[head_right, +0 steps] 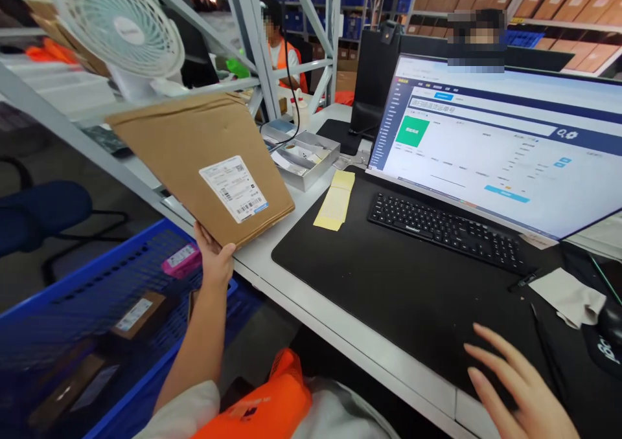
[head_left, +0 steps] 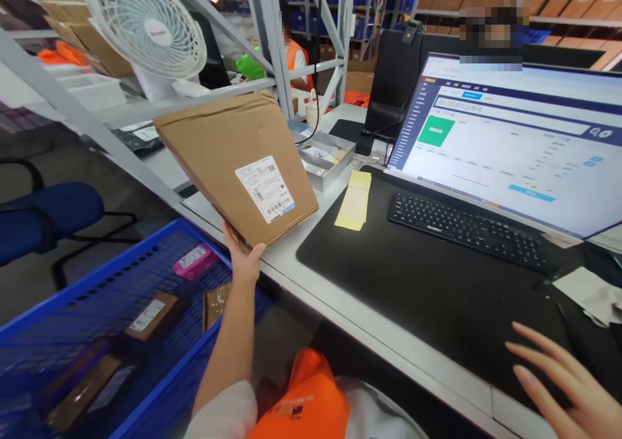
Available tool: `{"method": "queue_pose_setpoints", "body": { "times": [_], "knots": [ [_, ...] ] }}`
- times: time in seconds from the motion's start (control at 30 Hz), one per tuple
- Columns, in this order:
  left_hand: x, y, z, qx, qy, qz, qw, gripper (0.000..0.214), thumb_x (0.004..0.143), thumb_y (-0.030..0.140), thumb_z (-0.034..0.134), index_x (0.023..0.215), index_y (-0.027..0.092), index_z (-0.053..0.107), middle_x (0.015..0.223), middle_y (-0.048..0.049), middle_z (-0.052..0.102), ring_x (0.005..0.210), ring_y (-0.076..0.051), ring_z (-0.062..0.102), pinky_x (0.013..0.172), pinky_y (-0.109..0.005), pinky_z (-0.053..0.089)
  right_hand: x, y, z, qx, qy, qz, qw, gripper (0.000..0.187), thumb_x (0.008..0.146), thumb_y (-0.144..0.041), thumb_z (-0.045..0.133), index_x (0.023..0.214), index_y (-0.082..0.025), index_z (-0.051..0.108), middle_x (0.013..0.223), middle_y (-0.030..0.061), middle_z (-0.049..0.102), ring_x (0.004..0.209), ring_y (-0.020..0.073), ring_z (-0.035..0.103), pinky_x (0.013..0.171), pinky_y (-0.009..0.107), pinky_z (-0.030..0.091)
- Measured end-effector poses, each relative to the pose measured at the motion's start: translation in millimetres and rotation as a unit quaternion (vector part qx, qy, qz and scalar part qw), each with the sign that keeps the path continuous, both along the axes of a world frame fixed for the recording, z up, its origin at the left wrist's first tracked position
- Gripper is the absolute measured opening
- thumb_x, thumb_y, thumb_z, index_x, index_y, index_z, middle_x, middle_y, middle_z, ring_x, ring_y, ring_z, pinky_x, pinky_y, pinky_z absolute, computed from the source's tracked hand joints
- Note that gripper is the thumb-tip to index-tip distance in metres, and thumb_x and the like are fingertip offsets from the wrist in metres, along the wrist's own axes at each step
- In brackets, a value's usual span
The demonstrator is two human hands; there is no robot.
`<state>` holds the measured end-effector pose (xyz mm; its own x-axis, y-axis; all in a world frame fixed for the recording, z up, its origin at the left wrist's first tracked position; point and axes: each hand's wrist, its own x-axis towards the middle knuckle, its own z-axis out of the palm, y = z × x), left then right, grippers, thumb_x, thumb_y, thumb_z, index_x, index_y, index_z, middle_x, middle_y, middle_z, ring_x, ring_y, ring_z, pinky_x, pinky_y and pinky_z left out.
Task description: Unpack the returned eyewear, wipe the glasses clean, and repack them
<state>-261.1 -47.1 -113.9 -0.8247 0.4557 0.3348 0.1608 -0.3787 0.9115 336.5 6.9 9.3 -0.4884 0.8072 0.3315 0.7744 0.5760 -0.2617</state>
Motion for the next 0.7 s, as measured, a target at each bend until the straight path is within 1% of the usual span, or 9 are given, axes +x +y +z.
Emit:
{"method": "queue_pose_setpoints", "body": {
  "times": [0.07,0.13,0.27,0.33,0.4,0.5,0.53,0.63,0.7],
  "knots": [
    [-1,-1,-2.3,-0.007,0.005,-0.007,1.000,0.140,0.053,0.065,0.091,0.164,0.032,0.012,0.176,-0.0066,0.000,0.163,-0.028,0.005,0.131,-0.039,0.021,-39,15,30.8,-0.024,0.004,0.040,0.999,0.031,0.092,-0.048,0.060,0.114,-0.033,0.074,0.142,0.0063,0.065,0.119,0.0337,0.070,0.093,0.049,0.065],
    [-2,-3,-4.0,-0.016,0.009,-0.014,1.000,0.141,0.052,0.067,0.090,0.164,0.034,0.010,0.176,-0.0044,-0.003,0.163,-0.028,0.003,0.131,-0.039,0.020,-87,31,55.6,-0.021,0.027,0.084,0.996,0.026,0.095,-0.042,0.059,0.114,-0.032,0.073,0.142,0.0062,0.064,0.123,0.0303,0.068,0.100,0.047,0.061],
    [-4,-7,-6.0,-0.032,0.013,-0.040,0.999,0.143,0.052,0.067,0.090,0.164,0.039,0.005,0.176,-0.0001,-0.006,0.163,-0.027,0.001,0.131,-0.038,0.021,-199,62,87.2,0.007,0.107,0.224,0.969,0.023,0.097,-0.034,0.059,0.115,-0.027,0.071,0.142,0.0079,0.064,0.129,0.0267,0.064,0.110,0.047,0.054],
    [-5,-10,-6.4,-0.038,0.020,-0.057,0.997,0.142,0.053,0.066,0.090,0.163,0.042,0.003,0.176,0.0017,-0.009,0.163,-0.027,0.002,0.129,-0.040,0.026,-258,82,101.1,0.038,0.140,0.276,0.950,0.024,0.099,-0.038,0.057,0.115,-0.026,0.071,0.142,0.0087,0.062,0.132,0.0268,0.061,0.114,0.050,0.050],
    [-4,-11,-6.0,-0.048,0.032,-0.068,0.996,0.140,0.057,0.064,0.089,0.163,0.042,0.000,0.176,0.0013,-0.009,0.163,-0.029,0.005,0.128,-0.042,0.030,-316,107,117.7,0.073,0.172,0.314,0.931,0.035,0.100,-0.051,0.054,0.117,-0.024,0.069,0.145,0.0092,0.059,0.138,0.0283,0.055,0.118,0.055,0.044],
    [-1,-12,-4.2,-0.059,0.049,-0.053,0.996,0.131,0.066,0.063,0.082,0.162,0.038,-0.003,0.176,-0.0029,-0.004,0.163,-0.029,0.010,0.127,-0.043,0.031,-403,145,146.2,0.084,0.198,0.324,0.921,0.063,0.098,-0.070,0.043,0.128,-0.019,0.064,0.148,0.0098,0.055,0.146,0.0292,0.047,0.123,0.061,0.032],
    [-1,-12,-3.6,-0.061,0.053,-0.044,0.996,0.127,0.069,0.062,0.079,0.162,0.036,-0.002,0.176,-0.0045,-0.002,0.163,-0.028,0.011,0.128,-0.043,0.030,-429,154,155.1,0.082,0.203,0.319,0.922,0.070,0.098,-0.073,0.039,0.131,-0.017,0.062,0.148,0.0102,0.056,0.146,0.0285,0.047,0.124,0.060,0.031],
    [-1,-12,-2.6,-0.076,0.060,-0.038,0.995,0.119,0.072,0.057,0.075,0.161,0.034,0.000,0.175,-0.0067,0.004,0.162,-0.028,0.014,0.129,-0.043,0.027,-490,161,173.0,0.057,0.164,0.305,0.936,0.075,0.098,-0.074,0.036,0.136,-0.015,0.061,0.147,0.0087,0.061,0.142,0.0234,0.052,0.123,0.048,0.036],
    [-3,-11,-2.5,-0.084,0.062,-0.037,0.994,0.116,0.072,0.051,0.075,0.161,0.037,0.003,0.175,-0.0052,0.007,0.162,-0.028,0.015,0.130,-0.045,0.026,-508,151,175.6,0.044,0.085,0.302,0.948,0.084,0.097,-0.076,0.021,0.128,-0.014,0.067,0.132,0.0048,0.071,0.129,0.0207,0.064,0.112,0.042,0.047]
  ]
}}
